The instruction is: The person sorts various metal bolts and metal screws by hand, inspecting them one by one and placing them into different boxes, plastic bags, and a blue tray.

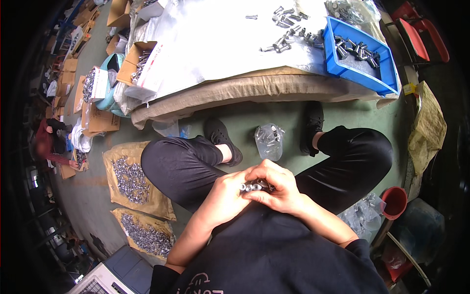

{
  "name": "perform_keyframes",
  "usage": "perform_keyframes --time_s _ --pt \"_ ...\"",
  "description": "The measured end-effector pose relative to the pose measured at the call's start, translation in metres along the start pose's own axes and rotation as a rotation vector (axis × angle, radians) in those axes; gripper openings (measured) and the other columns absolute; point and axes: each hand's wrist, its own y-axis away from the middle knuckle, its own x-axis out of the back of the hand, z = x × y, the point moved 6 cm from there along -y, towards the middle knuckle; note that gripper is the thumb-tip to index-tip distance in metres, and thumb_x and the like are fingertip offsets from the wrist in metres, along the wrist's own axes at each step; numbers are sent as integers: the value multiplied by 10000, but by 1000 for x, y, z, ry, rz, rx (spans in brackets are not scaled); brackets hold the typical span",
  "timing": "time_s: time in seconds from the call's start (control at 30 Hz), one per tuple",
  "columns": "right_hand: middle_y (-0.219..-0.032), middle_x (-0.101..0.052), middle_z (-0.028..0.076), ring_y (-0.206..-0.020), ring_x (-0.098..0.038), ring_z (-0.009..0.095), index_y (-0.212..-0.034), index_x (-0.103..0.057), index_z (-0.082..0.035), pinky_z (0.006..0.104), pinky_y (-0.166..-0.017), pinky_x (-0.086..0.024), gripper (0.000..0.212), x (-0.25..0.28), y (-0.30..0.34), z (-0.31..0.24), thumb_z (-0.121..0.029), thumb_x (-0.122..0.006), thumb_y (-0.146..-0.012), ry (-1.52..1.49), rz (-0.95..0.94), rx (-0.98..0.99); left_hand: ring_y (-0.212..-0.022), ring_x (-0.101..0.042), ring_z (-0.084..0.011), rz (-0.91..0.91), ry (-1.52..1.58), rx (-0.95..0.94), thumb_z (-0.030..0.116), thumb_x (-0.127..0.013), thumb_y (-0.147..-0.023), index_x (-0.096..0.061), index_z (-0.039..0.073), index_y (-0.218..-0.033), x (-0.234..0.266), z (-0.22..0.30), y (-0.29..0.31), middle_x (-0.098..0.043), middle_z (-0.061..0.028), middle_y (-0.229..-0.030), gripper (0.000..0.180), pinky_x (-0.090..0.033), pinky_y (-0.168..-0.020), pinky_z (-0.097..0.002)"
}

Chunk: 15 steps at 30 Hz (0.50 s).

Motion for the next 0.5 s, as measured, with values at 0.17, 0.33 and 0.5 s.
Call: perform_keyframes --time_s 0.17,0.33,0.5 --pt "-660 -506 49 -536 -485 151 -846 -565 -15 251 -473 -375 340 -3 2 4 -233 -733 -646 -64 -13 -31 -618 -542 -235 -94 -18 174 -35 -619 -627 -108 86 -1360 -6 0 -1 -529 -147 -710 902 -438 -599 -282" --pt "-675 -484 64 -546 -513 198 -879 -549 -36 290 -479 -409 334 -5 3 1 -197 -717 -639 -13 -67 -12 -609 -542 -231 -153 -45 221 -36 -608 -624 -46 94 -1363 -4 5 -3 -527 -138 -687 937 -434 -601 -281" --pt "-637 -470 44 -510 -498 174 -829 -567 -43 278 -445 -392 248 -7 4 -4 -134 -700 -640 42 18 92 -621 -551 -218 -141 -9 216 -44 -590 -627 -58 91 -1363 -4 1 -1 -540 -128 -686 919 -434 -624 -277"
